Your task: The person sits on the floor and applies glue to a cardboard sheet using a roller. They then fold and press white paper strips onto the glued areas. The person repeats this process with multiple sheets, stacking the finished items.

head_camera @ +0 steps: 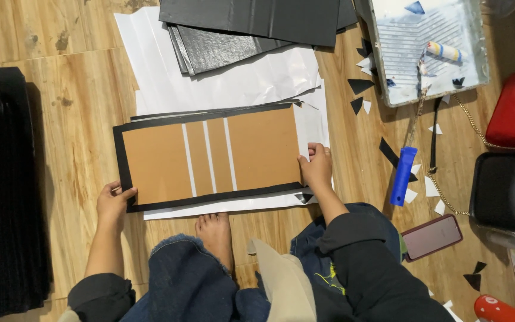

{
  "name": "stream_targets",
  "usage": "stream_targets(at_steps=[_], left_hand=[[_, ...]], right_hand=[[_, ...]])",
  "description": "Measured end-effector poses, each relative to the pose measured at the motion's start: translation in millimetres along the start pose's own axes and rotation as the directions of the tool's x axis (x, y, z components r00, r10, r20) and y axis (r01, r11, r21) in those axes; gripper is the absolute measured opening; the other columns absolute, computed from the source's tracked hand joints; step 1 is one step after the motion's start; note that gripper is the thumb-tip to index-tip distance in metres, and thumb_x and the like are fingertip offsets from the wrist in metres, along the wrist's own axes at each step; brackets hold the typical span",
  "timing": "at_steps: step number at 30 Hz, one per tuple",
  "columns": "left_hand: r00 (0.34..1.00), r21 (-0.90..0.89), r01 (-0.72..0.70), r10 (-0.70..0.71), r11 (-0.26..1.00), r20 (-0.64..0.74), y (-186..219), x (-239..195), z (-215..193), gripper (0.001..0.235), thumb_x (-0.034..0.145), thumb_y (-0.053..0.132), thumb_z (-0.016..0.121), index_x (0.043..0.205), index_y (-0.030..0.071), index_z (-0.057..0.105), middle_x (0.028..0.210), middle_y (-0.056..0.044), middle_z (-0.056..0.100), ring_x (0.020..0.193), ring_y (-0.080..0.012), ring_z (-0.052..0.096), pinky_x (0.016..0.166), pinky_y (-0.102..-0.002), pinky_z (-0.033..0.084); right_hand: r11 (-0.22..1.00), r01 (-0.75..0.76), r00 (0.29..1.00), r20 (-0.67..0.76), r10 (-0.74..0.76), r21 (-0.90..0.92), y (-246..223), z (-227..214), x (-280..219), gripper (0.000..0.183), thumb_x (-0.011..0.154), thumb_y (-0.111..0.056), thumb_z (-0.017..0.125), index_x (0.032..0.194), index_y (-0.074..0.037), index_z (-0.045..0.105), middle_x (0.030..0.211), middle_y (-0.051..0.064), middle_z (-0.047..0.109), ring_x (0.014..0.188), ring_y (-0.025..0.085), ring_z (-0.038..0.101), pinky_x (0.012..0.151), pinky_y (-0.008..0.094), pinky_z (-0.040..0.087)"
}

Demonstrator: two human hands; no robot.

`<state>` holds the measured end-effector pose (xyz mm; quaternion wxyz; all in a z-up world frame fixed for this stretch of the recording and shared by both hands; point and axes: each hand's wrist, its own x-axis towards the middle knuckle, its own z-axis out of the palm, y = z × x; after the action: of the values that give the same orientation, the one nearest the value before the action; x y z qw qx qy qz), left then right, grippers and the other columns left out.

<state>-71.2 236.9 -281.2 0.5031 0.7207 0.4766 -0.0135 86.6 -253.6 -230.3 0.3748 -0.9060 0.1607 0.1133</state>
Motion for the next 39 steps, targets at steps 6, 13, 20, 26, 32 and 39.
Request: stream_targets(at_steps=[6, 13, 20, 26, 32, 39], left_hand=[[1.0, -0.068, 0.002, -0.001, 0.998, 0.028, -16, 14, -13, 0.061, 0.072, 0.009, 0.079, 0.124, -0.001, 0.05, 0.107, -0.015, 0.061, 0.093, -0.0274, 0.06, 0.071, -0.04, 0.053], [0.999, -0.071, 0.008, -0.005, 0.997, 0.038, -12, 14, -25, 0.06, 0.073, 0.007, 0.077, 0.125, -0.001, 0.049, 0.108, -0.016, 0.061, 0.095, -0.0328, 0.061, 0.071, -0.043, 0.053], [0.999, -0.121, 0.006, 0.0, 0.993, 0.052, 10, -4, -27, 0.063, 0.073, 0.01, 0.079, 0.126, 0.001, 0.047, 0.107, -0.014, 0.06, 0.094, -0.0289, 0.06, 0.073, -0.038, 0.052], [0.996, -0.091, 0.028, -0.021, 0.995, 0.081, 5, 7, -31, 0.07, 0.071, 0.009, 0.081, 0.13, -0.002, 0.043, 0.112, -0.019, 0.056, 0.1, -0.0358, 0.057, 0.078, -0.043, 0.05], [0.996, -0.006, 0.051, -0.051, 0.999, 0.07, 27, -7, -25, 0.069, 0.073, 0.008, 0.079, 0.131, -0.002, 0.044, 0.117, -0.023, 0.053, 0.11, -0.0437, 0.051, 0.086, -0.05, 0.046], [0.995, -0.031, 0.058, -0.056, 0.998, 0.077, 35, -15, -26, 0.069, 0.072, 0.005, 0.077, 0.132, -0.003, 0.044, 0.116, -0.026, 0.053, 0.11, -0.0452, 0.051, 0.086, -0.05, 0.045]], right_hand=[[0.998, 0.057, 0.998, 0.039, -0.058, 0.03, -12, -5, -7, 0.042, 0.076, -0.01, 0.073, 0.113, 0.0, 0.057, 0.099, 0.012, 0.054, 0.09, 0.027, 0.063, 0.077, 0.034, 0.052], [0.997, 0.07, 0.993, 0.096, -0.074, 0.044, -23, -6, -11, 0.043, 0.078, -0.01, 0.071, 0.116, 0.001, 0.056, 0.101, 0.012, 0.053, 0.091, 0.026, 0.062, 0.078, 0.032, 0.052], [0.991, 0.099, 0.986, 0.128, -0.11, 0.085, -27, -6, -13, 0.043, 0.078, -0.008, 0.07, 0.117, 0.003, 0.055, 0.101, 0.013, 0.052, 0.092, 0.024, 0.061, 0.078, 0.028, 0.053], [0.991, 0.1, 0.982, 0.148, -0.114, 0.093, -29, -5, -14, 0.043, 0.079, -0.008, 0.07, 0.118, 0.003, 0.055, 0.101, 0.012, 0.051, 0.093, 0.023, 0.06, 0.079, 0.027, 0.053], [0.995, 0.068, 0.996, 0.054, -0.072, 0.072, -28, -5, -10, 0.041, 0.077, -0.013, 0.072, 0.113, -0.001, 0.058, 0.1, 0.011, 0.052, 0.092, 0.025, 0.06, 0.079, 0.031, 0.053], [1.0, -0.023, 1.0, -0.009, 0.023, -0.01, 0, 3, 9, 0.049, 0.071, -0.022, 0.078, 0.113, -0.004, 0.058, 0.1, 0.01, 0.056, 0.092, 0.025, 0.063, 0.08, 0.035, 0.053]])
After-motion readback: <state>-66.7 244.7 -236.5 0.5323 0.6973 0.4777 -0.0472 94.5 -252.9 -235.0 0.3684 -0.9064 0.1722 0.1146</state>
